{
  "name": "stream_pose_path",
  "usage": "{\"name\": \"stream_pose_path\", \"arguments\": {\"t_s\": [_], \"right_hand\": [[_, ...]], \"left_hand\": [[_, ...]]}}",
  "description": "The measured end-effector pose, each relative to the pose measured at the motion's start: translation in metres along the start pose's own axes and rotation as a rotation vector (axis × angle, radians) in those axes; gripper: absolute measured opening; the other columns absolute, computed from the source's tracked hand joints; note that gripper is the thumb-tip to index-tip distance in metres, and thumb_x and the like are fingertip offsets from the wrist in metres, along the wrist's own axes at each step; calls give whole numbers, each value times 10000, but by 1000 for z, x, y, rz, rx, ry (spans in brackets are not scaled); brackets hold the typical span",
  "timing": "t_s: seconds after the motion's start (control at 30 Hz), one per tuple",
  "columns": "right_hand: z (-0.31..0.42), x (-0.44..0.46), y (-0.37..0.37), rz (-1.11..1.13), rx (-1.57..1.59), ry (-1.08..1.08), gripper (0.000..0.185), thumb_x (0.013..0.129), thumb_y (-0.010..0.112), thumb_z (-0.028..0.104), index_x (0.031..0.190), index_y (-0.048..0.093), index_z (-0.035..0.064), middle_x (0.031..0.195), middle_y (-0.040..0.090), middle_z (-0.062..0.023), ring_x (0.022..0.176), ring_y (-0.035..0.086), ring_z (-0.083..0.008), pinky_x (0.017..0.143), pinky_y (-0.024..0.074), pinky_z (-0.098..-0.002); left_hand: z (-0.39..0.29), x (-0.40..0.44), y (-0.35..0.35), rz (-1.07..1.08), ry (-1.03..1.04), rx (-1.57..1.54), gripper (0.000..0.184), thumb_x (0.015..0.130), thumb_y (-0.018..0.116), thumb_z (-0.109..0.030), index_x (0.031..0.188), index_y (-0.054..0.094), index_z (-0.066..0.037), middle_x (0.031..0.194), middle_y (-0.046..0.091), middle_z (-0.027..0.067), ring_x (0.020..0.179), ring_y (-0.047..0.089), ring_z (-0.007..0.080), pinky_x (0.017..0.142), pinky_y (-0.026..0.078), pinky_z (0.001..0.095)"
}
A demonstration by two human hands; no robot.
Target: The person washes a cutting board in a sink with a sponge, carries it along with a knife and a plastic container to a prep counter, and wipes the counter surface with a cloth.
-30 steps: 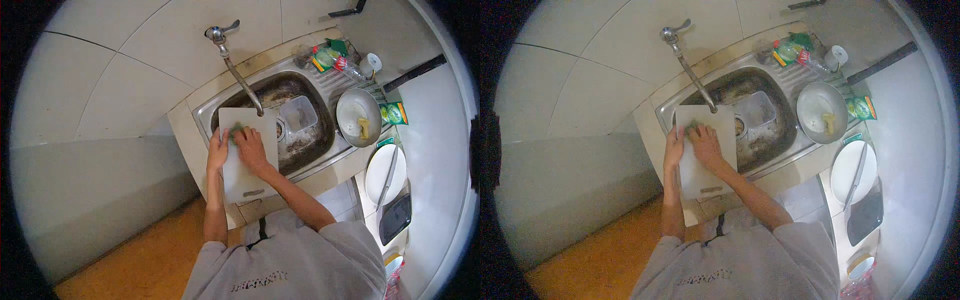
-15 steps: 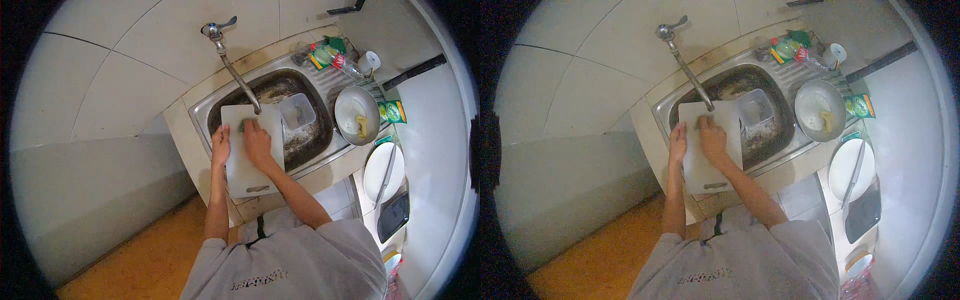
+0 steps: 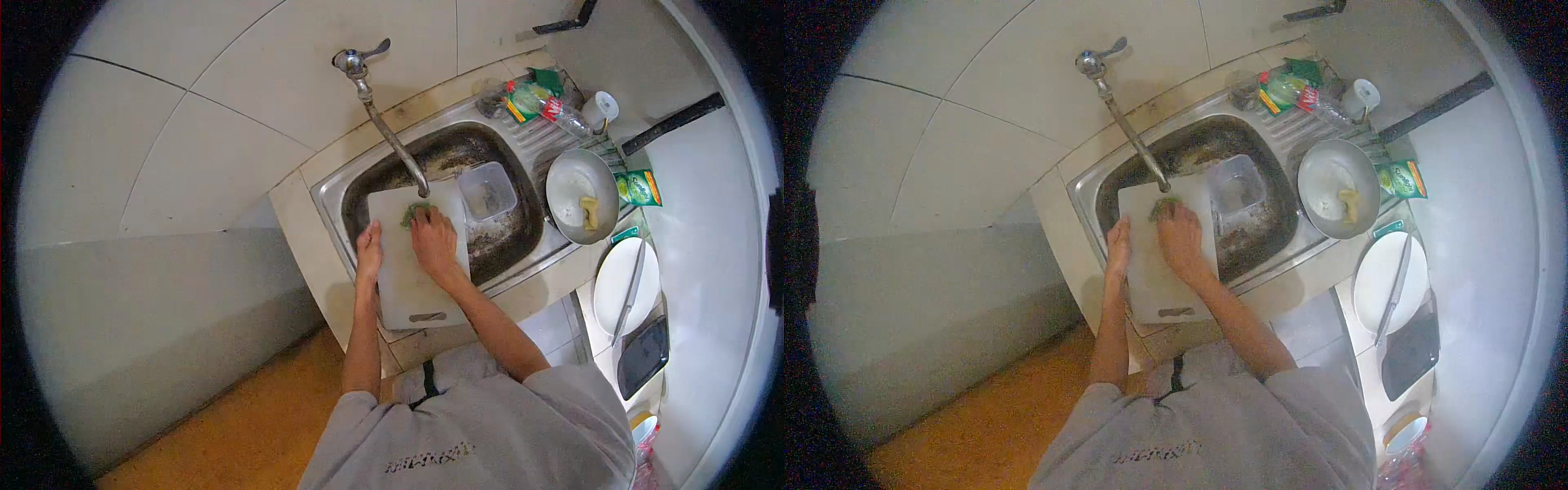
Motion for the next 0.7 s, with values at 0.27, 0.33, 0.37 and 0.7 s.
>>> {"name": "stream_pose_path", "arguments": {"t_s": [0.27,0.33,0.37,0.7], "right_hand": [[32,-3,37,-17,-26,-493,308,779,562,51,1079,586,-16,1033,588,-175,962,585,-321,893,431,-411],[28,4,37,26,-81,-437,303,782,556,50,1077,587,-10,1024,591,-164,952,590,-314,881,432,-414],[23,7,39,75,-134,-377,297,786,550,48,1076,589,-4,1015,593,-153,941,596,-307,868,432,-416],[-6,6,26,-61,-157,-193,315,762,559,35,1073,579,-8,968,570,-138,906,593,-310,847,426,-423]], "left_hand": [[41,11,-2,-43,-71,37,528,1000,415,-436,1204,579,22,1113,620,52,1009,525,134,919,399,273],[44,13,2,-30,-86,-1,560,992,417,-460,1220,567,29,1127,614,68,1027,520,146,935,391,281],[45,13,2,-64,-82,39,604,976,426,-497,1226,560,36,1125,612,80,1030,519,155,939,389,286],[73,18,3,-168,-176,184,779,919,410,-630,1311,500,38,1259,546,195,1171,489,259,1023,339,358]]}}
Point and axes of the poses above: each hand's wrist, its own x-axis towards the middle knuckle, its own y-axis out of the palm, z = x × y, the point moved 7 cm from there along x, towards the middle knuckle
